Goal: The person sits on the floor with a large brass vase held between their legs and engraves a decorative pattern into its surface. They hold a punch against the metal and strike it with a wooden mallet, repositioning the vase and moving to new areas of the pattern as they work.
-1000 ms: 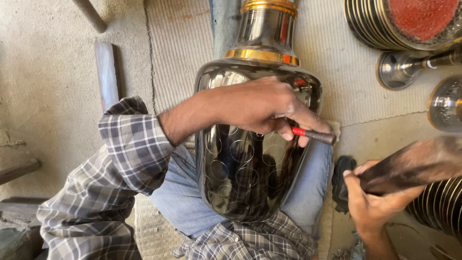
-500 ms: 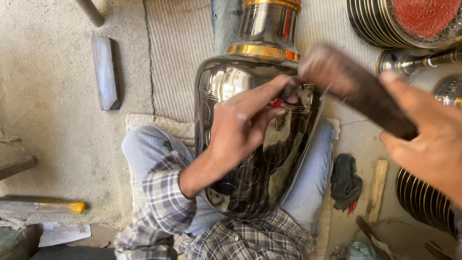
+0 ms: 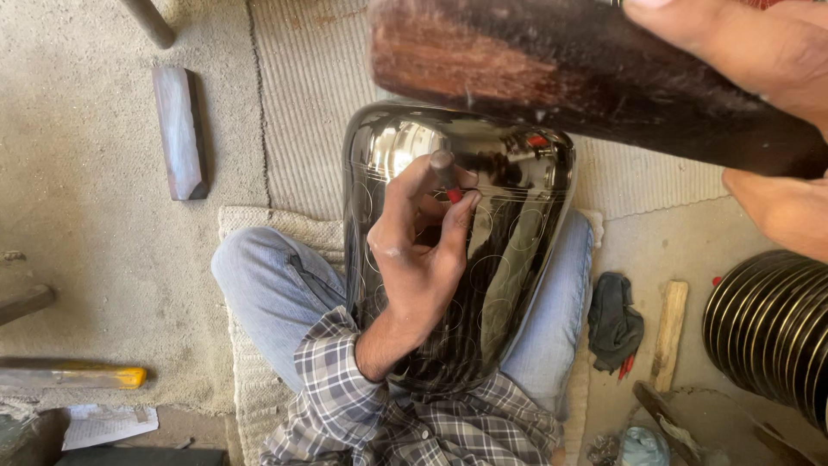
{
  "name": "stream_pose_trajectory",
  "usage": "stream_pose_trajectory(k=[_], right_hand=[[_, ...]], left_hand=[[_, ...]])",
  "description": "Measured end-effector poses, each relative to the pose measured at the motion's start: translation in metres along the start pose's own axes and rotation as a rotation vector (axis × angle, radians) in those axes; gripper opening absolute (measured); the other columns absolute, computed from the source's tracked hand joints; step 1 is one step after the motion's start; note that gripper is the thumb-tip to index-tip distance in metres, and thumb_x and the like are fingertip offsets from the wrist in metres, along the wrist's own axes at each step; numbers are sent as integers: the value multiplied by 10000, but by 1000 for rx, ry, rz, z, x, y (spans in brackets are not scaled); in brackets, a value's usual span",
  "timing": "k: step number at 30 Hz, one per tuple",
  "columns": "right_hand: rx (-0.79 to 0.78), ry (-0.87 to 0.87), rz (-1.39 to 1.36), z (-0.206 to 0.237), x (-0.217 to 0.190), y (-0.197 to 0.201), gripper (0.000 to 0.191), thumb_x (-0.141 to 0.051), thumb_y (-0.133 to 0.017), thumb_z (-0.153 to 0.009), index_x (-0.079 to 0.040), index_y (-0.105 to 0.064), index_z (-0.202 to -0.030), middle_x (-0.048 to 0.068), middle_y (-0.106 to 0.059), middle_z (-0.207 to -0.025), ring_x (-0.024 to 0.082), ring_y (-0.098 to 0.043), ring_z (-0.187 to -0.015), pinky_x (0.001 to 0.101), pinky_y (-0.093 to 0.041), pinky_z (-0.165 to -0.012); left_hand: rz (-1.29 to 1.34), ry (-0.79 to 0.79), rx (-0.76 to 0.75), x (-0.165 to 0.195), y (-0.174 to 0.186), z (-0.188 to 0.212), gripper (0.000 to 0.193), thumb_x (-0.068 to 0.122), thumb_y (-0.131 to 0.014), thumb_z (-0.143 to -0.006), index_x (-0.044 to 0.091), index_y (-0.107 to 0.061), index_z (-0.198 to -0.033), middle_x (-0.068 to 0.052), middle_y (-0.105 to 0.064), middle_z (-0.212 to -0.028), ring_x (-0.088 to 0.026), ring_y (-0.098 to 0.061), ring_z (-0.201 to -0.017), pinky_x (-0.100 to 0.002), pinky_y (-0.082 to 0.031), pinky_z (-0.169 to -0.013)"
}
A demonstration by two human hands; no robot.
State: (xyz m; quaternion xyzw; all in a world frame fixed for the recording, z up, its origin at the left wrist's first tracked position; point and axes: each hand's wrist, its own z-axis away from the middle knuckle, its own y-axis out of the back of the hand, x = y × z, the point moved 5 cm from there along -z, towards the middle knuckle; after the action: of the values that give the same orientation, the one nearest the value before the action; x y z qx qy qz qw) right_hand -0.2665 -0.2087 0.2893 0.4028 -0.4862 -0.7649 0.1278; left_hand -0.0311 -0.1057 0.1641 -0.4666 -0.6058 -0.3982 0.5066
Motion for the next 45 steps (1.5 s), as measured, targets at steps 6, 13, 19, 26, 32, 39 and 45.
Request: stream_pose_trajectory(k=[6,13,19,26,32,39,45], right_hand=[[-110,-22,352,6,7,-4,886,34,-546,-779,-167,-374,-1625,6,-621,-834,94,-498,-631,261,-485,-615],[-25,23,162,6,-6,9,864,-16,-567,-781,-150,-367,-1612,15,-585,-834,107,-471,-622,269,-457,-578],[-82,100,232,9,0,-1,850,-59,-585,-783,-135,-360,-1600,22,-554,-834,118,-448,-614,276,-434,-546],[-2,26,163,29,9,2,826,-33,-595,-798,-101,-384,-1593,61,-568,-909,136,-490,-655,291,-453,-578],[94,-75,93,49,21,-4,817,11,-611,-769,-68,-394,-1553,125,-580,-1078,161,-542,-737,301,-490,-654],[212,-38,40,75,31,-27,808,63,-630,-735,-29,-405,-1505,200,-594,-1276,190,-603,-832,312,-534,-743],[54,-413,207,120,42,-71,804,8,-715,-832,-107,-358,-1543,98,-624,-916,190,-606,-764,301,-572,-697]], left_hand=[[201,-4,61,-7,0,3,504,-64,-737,-1016,37,-459,-1424,-114,-684,-1110,-34,-620,-706,-144,-548,-541],[197,-47,106,-11,-2,13,479,-58,-725,-1034,71,-415,-1376,-109,-663,-1128,-32,-627,-724,-147,-561,-578],[54,-85,37,-13,-6,5,433,-30,-754,-1004,40,-489,-1340,-78,-719,-933,-68,-670,-666,-159,-560,-496],[-32,-112,-144,4,-11,-8,517,2,-790,-965,27,-531,-1411,-112,-766,-1164,-88,-755,-755,-212,-646,-625],[-44,-112,-221,10,-11,-10,489,-4,-780,-989,52,-563,-1423,-69,-778,-1179,-74,-772,-767,-208,-661,-685],[-104,-220,-322,4,-20,-13,525,34,-778,-990,102,-547,-1457,-100,-733,-1292,-177,-787,-1098,-274,-709,-871],[-185,-316,-548,5,-33,-21,521,58,-755,-981,132,-576,-1465,-50,-715,-1352,-188,-773,-1148,-289,-689,-921]])
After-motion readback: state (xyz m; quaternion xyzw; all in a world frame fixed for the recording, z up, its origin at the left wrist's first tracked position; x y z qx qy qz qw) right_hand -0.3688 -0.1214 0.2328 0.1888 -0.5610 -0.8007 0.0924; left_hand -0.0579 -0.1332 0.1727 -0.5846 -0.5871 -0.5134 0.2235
